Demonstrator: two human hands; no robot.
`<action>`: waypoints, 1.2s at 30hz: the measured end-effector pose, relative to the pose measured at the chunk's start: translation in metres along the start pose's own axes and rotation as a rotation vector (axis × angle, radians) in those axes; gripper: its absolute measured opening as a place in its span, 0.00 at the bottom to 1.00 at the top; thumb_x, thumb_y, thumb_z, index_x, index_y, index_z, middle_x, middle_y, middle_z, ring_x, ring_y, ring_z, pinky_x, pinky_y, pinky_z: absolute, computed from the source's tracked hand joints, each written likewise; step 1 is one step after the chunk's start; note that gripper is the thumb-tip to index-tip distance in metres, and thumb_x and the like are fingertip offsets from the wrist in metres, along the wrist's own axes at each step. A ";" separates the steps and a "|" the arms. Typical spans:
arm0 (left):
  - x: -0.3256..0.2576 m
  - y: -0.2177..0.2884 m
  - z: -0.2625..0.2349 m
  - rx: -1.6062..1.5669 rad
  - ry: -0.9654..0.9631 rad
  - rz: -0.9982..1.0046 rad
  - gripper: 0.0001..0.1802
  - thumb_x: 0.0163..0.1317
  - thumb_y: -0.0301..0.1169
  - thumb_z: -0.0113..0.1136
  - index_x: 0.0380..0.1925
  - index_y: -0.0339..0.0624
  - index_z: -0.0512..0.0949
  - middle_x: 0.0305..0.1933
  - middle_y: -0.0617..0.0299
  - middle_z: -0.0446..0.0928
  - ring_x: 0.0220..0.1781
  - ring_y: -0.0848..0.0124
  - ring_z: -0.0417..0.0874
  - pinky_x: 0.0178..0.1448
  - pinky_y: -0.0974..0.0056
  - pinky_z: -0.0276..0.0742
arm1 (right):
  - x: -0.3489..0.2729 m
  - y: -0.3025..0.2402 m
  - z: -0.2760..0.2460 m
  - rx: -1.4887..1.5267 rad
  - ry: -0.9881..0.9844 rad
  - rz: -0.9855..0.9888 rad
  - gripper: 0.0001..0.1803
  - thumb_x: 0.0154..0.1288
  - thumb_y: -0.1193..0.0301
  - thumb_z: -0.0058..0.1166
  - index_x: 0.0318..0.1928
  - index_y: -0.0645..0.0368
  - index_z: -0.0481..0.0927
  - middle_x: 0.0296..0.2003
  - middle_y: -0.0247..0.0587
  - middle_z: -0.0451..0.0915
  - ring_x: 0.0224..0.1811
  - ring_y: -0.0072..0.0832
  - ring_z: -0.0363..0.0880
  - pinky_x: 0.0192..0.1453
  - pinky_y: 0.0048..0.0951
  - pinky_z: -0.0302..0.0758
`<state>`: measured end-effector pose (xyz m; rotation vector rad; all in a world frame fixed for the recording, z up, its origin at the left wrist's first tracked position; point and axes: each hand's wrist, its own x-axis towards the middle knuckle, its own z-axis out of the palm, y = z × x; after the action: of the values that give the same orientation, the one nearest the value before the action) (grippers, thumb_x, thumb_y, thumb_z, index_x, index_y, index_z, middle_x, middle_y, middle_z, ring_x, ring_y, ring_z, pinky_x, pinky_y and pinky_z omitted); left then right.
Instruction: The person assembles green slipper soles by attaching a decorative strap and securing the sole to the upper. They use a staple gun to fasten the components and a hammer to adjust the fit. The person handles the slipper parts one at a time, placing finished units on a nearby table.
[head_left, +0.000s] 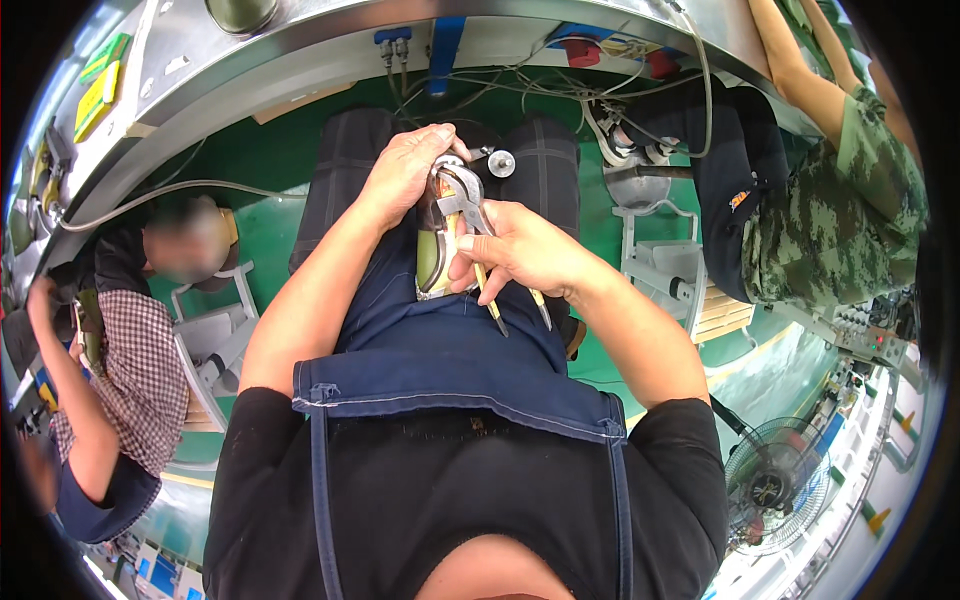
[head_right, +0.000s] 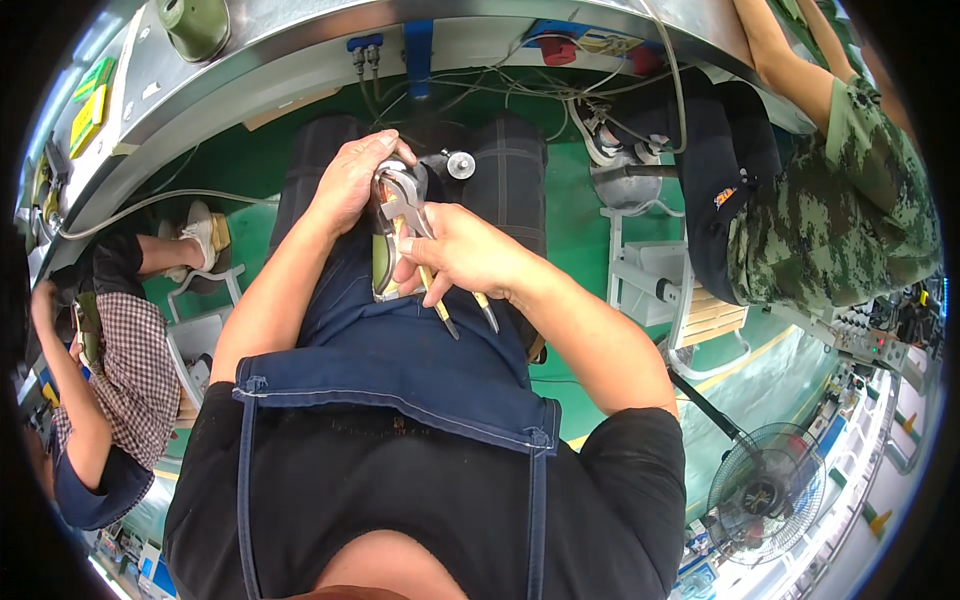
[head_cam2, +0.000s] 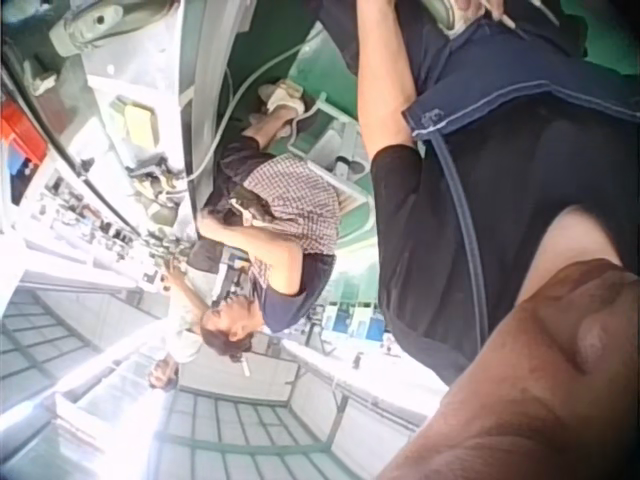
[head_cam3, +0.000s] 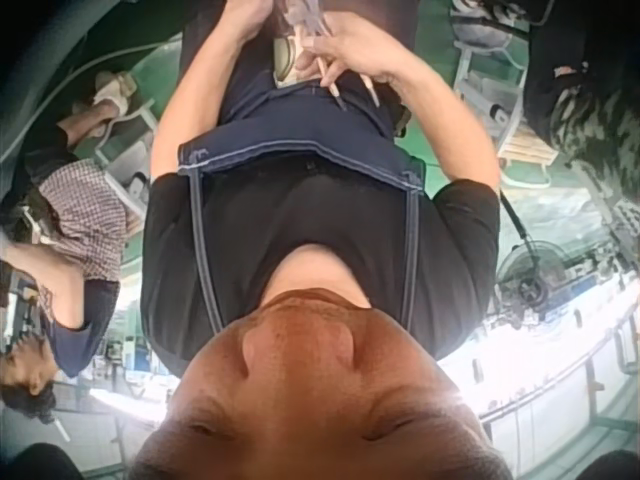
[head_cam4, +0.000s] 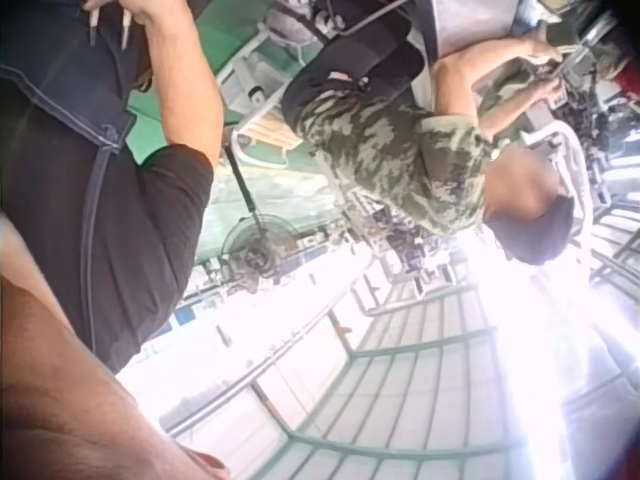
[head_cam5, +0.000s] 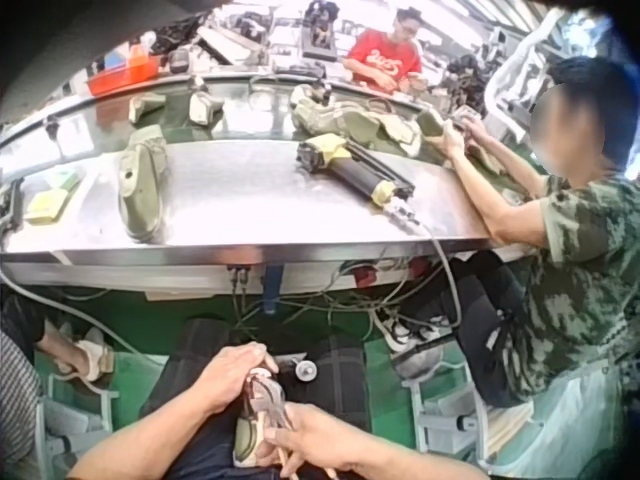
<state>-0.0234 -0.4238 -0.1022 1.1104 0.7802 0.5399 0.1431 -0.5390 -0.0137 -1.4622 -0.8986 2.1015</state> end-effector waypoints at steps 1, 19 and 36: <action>0.000 -0.001 0.000 0.008 0.002 0.000 0.25 0.80 0.50 0.52 0.37 0.39 0.85 0.29 0.65 0.82 0.29 0.78 0.79 0.37 0.70 0.73 | 0.001 0.001 0.001 0.014 0.018 0.006 0.17 0.81 0.64 0.53 0.56 0.66 0.71 0.38 0.45 0.85 0.41 0.32 0.90 0.36 0.31 0.89; 0.004 -0.003 0.009 0.019 -0.032 0.091 0.23 0.80 0.46 0.53 0.37 0.38 0.85 0.34 0.65 0.81 0.35 0.76 0.79 0.44 0.69 0.75 | -0.001 0.035 0.021 -0.683 0.529 -0.370 0.13 0.79 0.71 0.53 0.51 0.71 0.70 0.38 0.63 0.85 0.41 0.58 0.87 0.44 0.50 0.82; 0.026 0.000 0.012 -0.015 0.003 0.015 0.24 0.80 0.47 0.52 0.36 0.38 0.84 0.34 0.62 0.84 0.36 0.75 0.82 0.46 0.68 0.77 | 0.011 0.005 -0.058 0.243 -0.174 -0.015 0.12 0.80 0.65 0.56 0.53 0.60 0.73 0.48 0.58 0.87 0.52 0.44 0.91 0.41 0.31 0.91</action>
<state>0.0026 -0.4115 -0.1066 1.1027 0.7695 0.5592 0.1935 -0.5198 -0.0378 -1.1611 -0.6822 2.2623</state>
